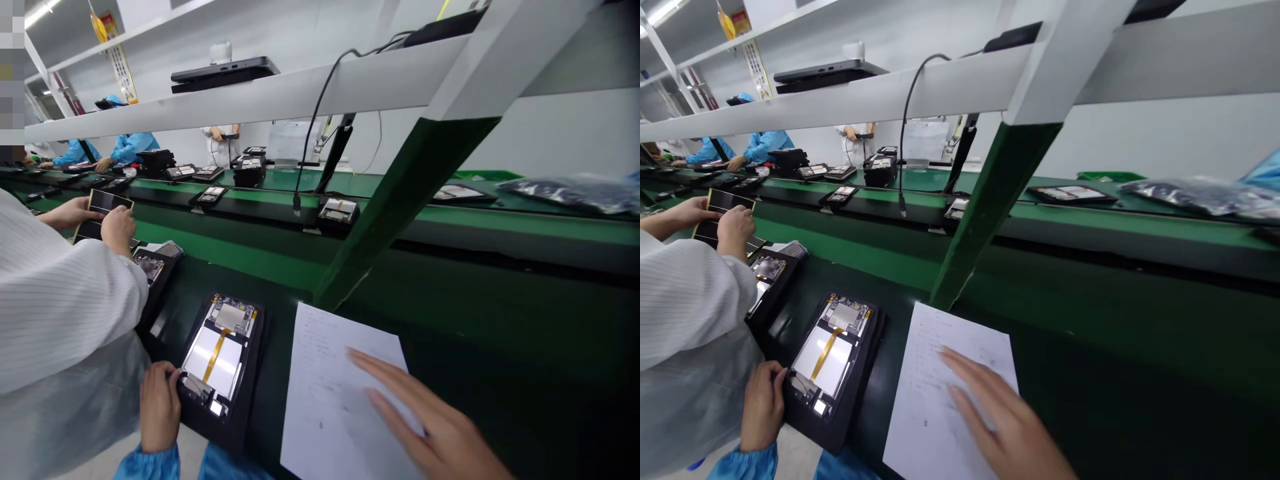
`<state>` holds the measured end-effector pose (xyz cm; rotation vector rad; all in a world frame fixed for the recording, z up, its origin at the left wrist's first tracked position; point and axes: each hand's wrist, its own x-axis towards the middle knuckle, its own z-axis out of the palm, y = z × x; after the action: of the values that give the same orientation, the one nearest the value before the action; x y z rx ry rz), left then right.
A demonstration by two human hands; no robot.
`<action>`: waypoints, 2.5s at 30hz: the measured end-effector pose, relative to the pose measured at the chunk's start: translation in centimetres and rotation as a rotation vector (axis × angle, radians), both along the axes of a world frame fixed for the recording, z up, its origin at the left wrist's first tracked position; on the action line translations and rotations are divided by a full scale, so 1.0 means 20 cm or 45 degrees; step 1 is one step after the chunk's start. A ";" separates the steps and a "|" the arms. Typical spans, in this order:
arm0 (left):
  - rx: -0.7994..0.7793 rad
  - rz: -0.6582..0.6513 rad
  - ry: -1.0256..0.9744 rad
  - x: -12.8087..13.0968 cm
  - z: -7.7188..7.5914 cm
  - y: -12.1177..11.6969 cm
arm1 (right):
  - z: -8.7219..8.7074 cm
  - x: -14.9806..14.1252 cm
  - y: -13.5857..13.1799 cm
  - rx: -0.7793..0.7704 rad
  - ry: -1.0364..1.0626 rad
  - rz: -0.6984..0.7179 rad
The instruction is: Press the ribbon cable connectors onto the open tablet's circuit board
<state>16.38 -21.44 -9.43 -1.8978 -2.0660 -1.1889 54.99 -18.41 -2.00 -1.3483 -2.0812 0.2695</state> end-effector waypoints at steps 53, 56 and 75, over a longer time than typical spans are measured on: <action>-0.219 0.112 -0.592 0.01 0.05 0.09 | -0.28 -1.24 0.22 -0.712 1.150 0.452; -0.239 0.096 -0.535 0.00 0.05 0.11 | -0.28 -1.24 0.22 -0.754 1.214 0.436; 0.080 0.041 0.064 0.08 0.03 -0.03 | -0.30 -1.25 0.24 -0.659 0.974 0.355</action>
<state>17.91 -21.99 -8.85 -1.8404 -2.0017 -1.1726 29.93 -13.68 -7.91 -0.9715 -1.5635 1.2935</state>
